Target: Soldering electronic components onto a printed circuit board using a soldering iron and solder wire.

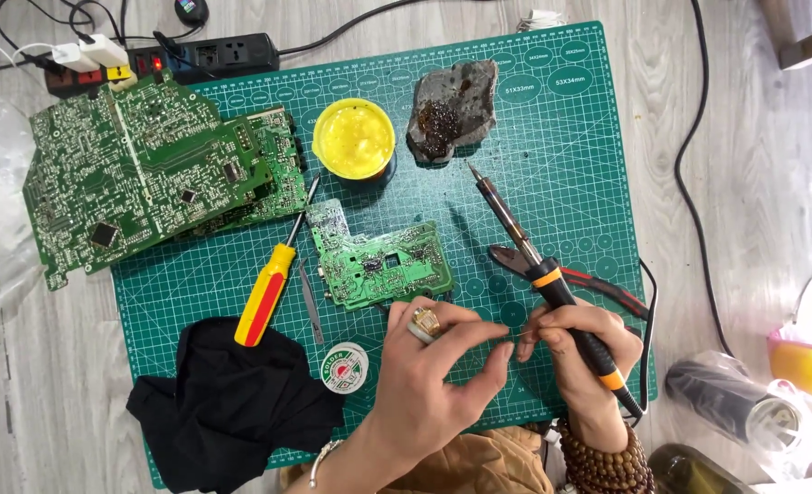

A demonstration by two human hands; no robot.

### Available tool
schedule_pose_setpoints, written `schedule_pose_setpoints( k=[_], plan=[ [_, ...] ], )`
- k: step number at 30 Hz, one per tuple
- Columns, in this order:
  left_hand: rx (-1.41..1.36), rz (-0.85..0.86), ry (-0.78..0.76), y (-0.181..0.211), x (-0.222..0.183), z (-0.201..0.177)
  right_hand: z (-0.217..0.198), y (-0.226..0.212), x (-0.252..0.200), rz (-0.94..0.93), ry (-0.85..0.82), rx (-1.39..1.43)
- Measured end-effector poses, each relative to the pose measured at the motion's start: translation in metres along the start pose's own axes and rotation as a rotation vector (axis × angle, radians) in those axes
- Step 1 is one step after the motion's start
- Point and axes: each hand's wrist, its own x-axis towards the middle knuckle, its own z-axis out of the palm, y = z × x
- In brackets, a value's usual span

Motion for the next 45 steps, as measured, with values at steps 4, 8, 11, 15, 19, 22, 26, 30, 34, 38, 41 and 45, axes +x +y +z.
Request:
schedule_pose_setpoints(
  k=[4,8,11,15,19,22,26,30,34,38,41,45],
  plan=[
    [-0.037,-0.010,-0.011,-0.002,0.001,-0.001,-0.002,0.002,-0.001,-0.006,0.004,0.028],
    [-0.064,-0.012,-0.032,0.000,0.002,-0.002,-0.002,0.002,-0.002,-0.014,-0.005,0.003],
    [-0.054,0.010,-0.027,0.000,0.003,-0.001,-0.002,0.001,-0.003,-0.008,0.004,-0.003],
    [-0.011,0.026,0.013,-0.002,0.000,-0.003,-0.010,0.010,-0.007,-0.017,0.086,-0.019],
    [0.083,0.009,0.079,-0.024,-0.016,-0.017,-0.015,0.013,0.000,-0.166,0.044,-0.063],
    [0.166,-0.106,0.156,-0.040,-0.025,-0.036,-0.021,0.013,-0.006,-0.034,0.111,0.137],
    [0.306,-0.133,0.246,-0.054,-0.029,-0.051,-0.027,0.020,-0.011,0.003,0.173,0.102],
    [0.350,-0.078,0.280,-0.062,-0.030,-0.056,-0.027,0.024,-0.016,0.062,0.203,0.141],
    [0.435,-0.073,0.207,-0.069,-0.031,-0.055,-0.017,0.023,-0.015,0.110,0.215,0.136],
    [0.470,-0.026,0.150,-0.071,-0.028,-0.056,-0.006,0.028,-0.019,0.184,0.268,0.164],
    [0.448,-0.024,0.106,-0.069,-0.025,-0.061,-0.007,0.033,-0.022,0.198,0.308,0.175],
    [0.482,0.007,0.119,-0.069,-0.020,-0.060,-0.015,0.042,-0.027,0.178,0.376,0.152]
  ],
)
